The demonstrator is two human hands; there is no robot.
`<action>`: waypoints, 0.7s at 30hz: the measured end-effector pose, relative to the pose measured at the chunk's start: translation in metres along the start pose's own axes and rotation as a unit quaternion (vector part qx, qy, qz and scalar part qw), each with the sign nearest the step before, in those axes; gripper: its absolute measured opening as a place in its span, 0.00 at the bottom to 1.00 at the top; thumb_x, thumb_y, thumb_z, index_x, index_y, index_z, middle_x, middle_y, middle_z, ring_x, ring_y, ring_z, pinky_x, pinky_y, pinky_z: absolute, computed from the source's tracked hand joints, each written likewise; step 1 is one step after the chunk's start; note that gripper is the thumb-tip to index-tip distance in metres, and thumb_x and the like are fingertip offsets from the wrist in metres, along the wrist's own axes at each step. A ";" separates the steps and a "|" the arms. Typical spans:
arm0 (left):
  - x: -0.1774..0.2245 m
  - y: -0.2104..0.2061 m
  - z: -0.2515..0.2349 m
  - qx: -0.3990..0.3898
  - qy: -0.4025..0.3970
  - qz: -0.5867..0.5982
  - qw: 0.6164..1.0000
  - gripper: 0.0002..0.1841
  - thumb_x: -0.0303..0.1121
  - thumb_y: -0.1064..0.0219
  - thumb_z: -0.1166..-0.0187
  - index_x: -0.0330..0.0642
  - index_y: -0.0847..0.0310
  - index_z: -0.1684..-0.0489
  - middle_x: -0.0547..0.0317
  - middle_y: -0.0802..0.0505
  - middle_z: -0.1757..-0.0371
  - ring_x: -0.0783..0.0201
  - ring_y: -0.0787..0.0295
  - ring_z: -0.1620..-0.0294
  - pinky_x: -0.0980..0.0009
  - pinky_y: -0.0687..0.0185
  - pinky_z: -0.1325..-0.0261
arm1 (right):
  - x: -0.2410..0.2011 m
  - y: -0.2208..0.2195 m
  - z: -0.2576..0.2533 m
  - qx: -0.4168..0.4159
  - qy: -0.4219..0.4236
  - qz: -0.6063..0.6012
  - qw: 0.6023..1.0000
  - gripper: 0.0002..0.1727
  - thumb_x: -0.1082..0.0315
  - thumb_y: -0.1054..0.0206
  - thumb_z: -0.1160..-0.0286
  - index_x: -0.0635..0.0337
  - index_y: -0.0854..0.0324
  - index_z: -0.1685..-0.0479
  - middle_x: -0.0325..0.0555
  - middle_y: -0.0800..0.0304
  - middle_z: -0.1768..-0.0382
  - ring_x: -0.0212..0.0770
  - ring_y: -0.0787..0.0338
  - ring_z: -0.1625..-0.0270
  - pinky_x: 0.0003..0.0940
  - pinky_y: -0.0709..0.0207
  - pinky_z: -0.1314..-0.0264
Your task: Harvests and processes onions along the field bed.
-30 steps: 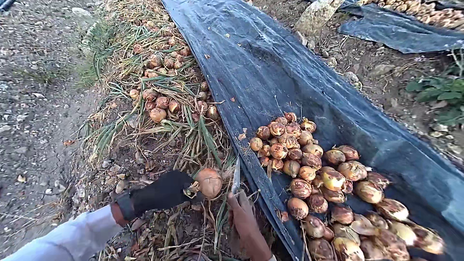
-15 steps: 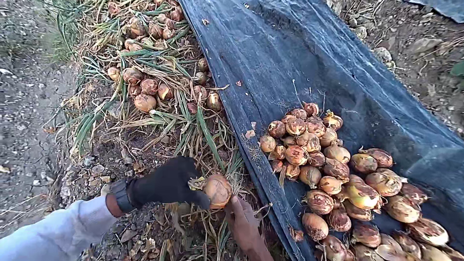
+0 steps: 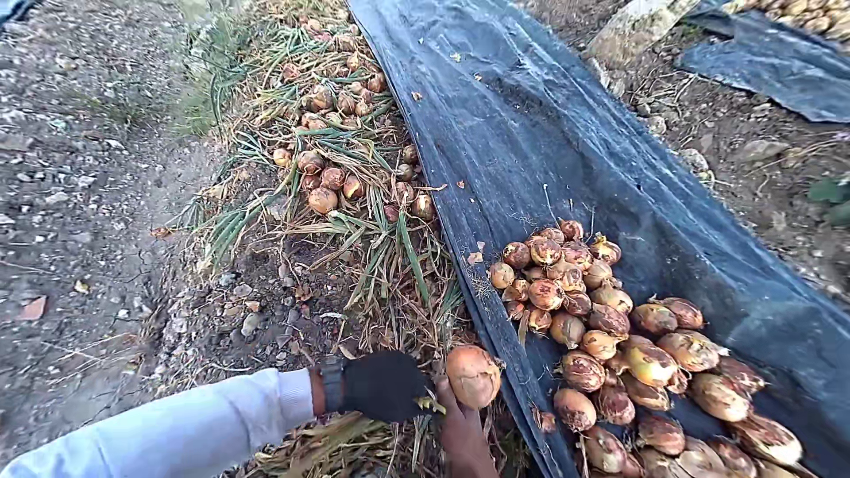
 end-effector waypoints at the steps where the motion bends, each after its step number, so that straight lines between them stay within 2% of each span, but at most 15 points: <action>1: -0.003 0.013 -0.001 0.017 0.029 -0.025 0.999 0.15 0.42 0.35 0.18 0.38 0.14 0.49 0.38 0.09 0.57 0.34 0.11 0.52 0.32 0.19 0.53 | -0.002 0.004 0.006 0.018 0.034 0.003 0.999 0.22 0.56 0.30 0.26 0.64 0.21 0.41 0.39 0.14 0.69 0.29 0.17 0.74 0.30 0.18 0.69; 3: -0.031 0.041 -0.006 0.068 0.127 -0.060 0.988 0.13 0.34 0.34 0.21 0.40 0.15 0.44 0.39 0.08 0.53 0.34 0.10 0.48 0.32 0.18 0.51 | -0.008 0.022 0.021 0.027 0.082 0.014 0.996 0.19 0.61 0.29 0.28 0.64 0.21 0.44 0.33 0.15 0.72 0.25 0.18 0.74 0.27 0.17 0.64; 4: -0.055 0.053 -0.011 0.102 0.180 -0.077 0.975 0.11 0.35 0.34 0.21 0.44 0.13 0.46 0.43 0.07 0.55 0.38 0.09 0.50 0.34 0.17 0.53 | -0.012 0.033 0.023 0.039 0.090 0.009 0.995 0.16 0.61 0.30 0.26 0.62 0.20 0.47 0.31 0.18 0.75 0.24 0.20 0.77 0.25 0.18 0.67; 5: -0.078 0.063 -0.016 0.126 0.222 -0.100 0.962 0.10 0.38 0.34 0.21 0.47 0.11 0.49 0.47 0.07 0.56 0.41 0.09 0.52 0.37 0.16 0.56 | -0.014 0.046 0.020 0.059 0.091 -0.008 0.994 0.10 0.60 0.35 0.21 0.58 0.20 0.56 0.29 0.24 0.82 0.24 0.26 0.82 0.24 0.25 0.76; 7: -0.112 0.061 -0.036 0.151 0.241 -0.144 0.948 0.15 0.50 0.30 0.24 0.55 0.10 0.48 0.52 0.08 0.48 0.43 0.09 0.48 0.39 0.13 0.56 | -0.024 0.068 0.006 0.099 0.079 -0.054 0.990 0.24 0.48 0.51 0.10 0.50 0.29 0.76 0.29 0.40 0.92 0.27 0.40 0.92 0.26 0.38 0.91; 9: -0.122 0.036 -0.062 0.154 0.215 -0.132 0.955 0.31 0.62 0.23 0.36 0.60 0.15 0.33 0.46 0.15 0.29 0.35 0.17 0.34 0.33 0.14 0.50 | -0.044 0.082 -0.009 0.124 0.091 -0.085 0.984 0.33 0.39 0.64 0.08 0.49 0.34 0.80 0.30 0.43 0.95 0.29 0.41 0.96 0.28 0.39 0.94; 10: -0.121 0.017 -0.072 0.144 0.218 -0.116 0.958 0.42 0.64 0.20 0.42 0.57 0.21 0.24 0.43 0.20 0.21 0.32 0.20 0.30 0.33 0.15 0.47 | -0.054 0.083 -0.017 0.130 0.105 -0.091 0.982 0.34 0.38 0.67 0.08 0.50 0.34 0.79 0.30 0.42 0.95 0.30 0.40 0.96 0.28 0.38 0.95; 11: -0.118 -0.003 -0.076 0.135 0.233 -0.074 0.960 0.50 0.58 0.17 0.43 0.48 0.30 0.15 0.36 0.25 0.18 0.28 0.22 0.28 0.31 0.17 0.41 | -0.059 0.080 -0.023 0.124 0.110 -0.082 0.983 0.33 0.39 0.67 0.08 0.51 0.33 0.77 0.31 0.41 0.94 0.29 0.39 0.96 0.28 0.36 0.95; 12: -0.114 -0.021 -0.072 0.136 0.249 -0.031 0.959 0.52 0.49 0.17 0.42 0.44 0.37 0.11 0.31 0.27 0.18 0.26 0.23 0.27 0.31 0.18 0.37 | -0.060 0.073 -0.028 0.109 0.102 -0.058 0.987 0.32 0.40 0.66 0.08 0.52 0.31 0.73 0.31 0.38 0.92 0.30 0.37 0.94 0.28 0.34 0.93; 13: -0.109 -0.033 -0.064 0.135 0.256 -0.008 0.957 0.47 0.43 0.22 0.34 0.42 0.39 0.11 0.27 0.27 0.19 0.25 0.23 0.28 0.31 0.19 0.37 | -0.061 0.067 -0.032 0.080 0.081 -0.021 0.993 0.30 0.42 0.64 0.08 0.54 0.29 0.68 0.33 0.35 0.89 0.31 0.34 0.92 0.30 0.31 0.90; 14: -0.104 -0.042 -0.052 0.120 0.250 -0.004 0.961 0.39 0.40 0.26 0.28 0.42 0.36 0.13 0.27 0.25 0.22 0.23 0.22 0.30 0.29 0.18 0.40 | -0.059 0.062 -0.036 0.042 0.051 0.017 0.998 0.29 0.43 0.62 0.08 0.58 0.27 0.61 0.35 0.31 0.86 0.33 0.30 0.89 0.32 0.26 0.87; 17: -0.100 -0.067 0.007 0.010 0.235 0.013 0.972 0.29 0.46 0.29 0.25 0.56 0.24 0.22 0.32 0.18 0.27 0.26 0.13 0.45 0.28 0.17 0.53 | -0.038 0.051 -0.053 -0.042 -0.053 0.079 0.995 0.27 0.46 0.60 0.07 0.62 0.28 0.45 0.40 0.24 0.79 0.36 0.23 0.83 0.36 0.20 0.79; 19: -0.096 -0.051 0.043 -0.091 0.230 0.057 0.967 0.26 0.50 0.26 0.25 0.56 0.18 0.27 0.36 0.17 0.28 0.29 0.13 0.44 0.28 0.18 0.47 | -0.016 0.039 -0.073 -0.065 -0.100 0.081 0.990 0.24 0.51 0.59 0.06 0.64 0.30 0.38 0.42 0.23 0.77 0.38 0.21 0.80 0.38 0.18 0.75; 20: -0.094 -0.029 0.053 -0.153 0.229 0.080 0.958 0.28 0.53 0.24 0.26 0.55 0.16 0.27 0.38 0.14 0.30 0.32 0.13 0.40 0.28 0.21 0.41 | -0.006 0.028 -0.083 -0.075 -0.118 0.076 0.987 0.23 0.53 0.58 0.06 0.65 0.32 0.36 0.43 0.22 0.75 0.39 0.19 0.78 0.40 0.17 0.74; 21: -0.093 0.004 0.054 -0.179 0.227 0.114 0.950 0.29 0.51 0.21 0.28 0.50 0.15 0.28 0.36 0.11 0.34 0.32 0.14 0.38 0.28 0.25 0.36 | 0.001 0.016 -0.090 -0.089 -0.134 0.077 0.984 0.23 0.54 0.57 0.06 0.66 0.33 0.34 0.44 0.20 0.73 0.40 0.16 0.76 0.41 0.15 0.71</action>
Point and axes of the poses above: each hand's wrist, its own z-axis away from the middle knuckle, its own y-axis out of the back of the hand, x = y × z, the point moved 5 cm from there along -z, towards the middle knuckle
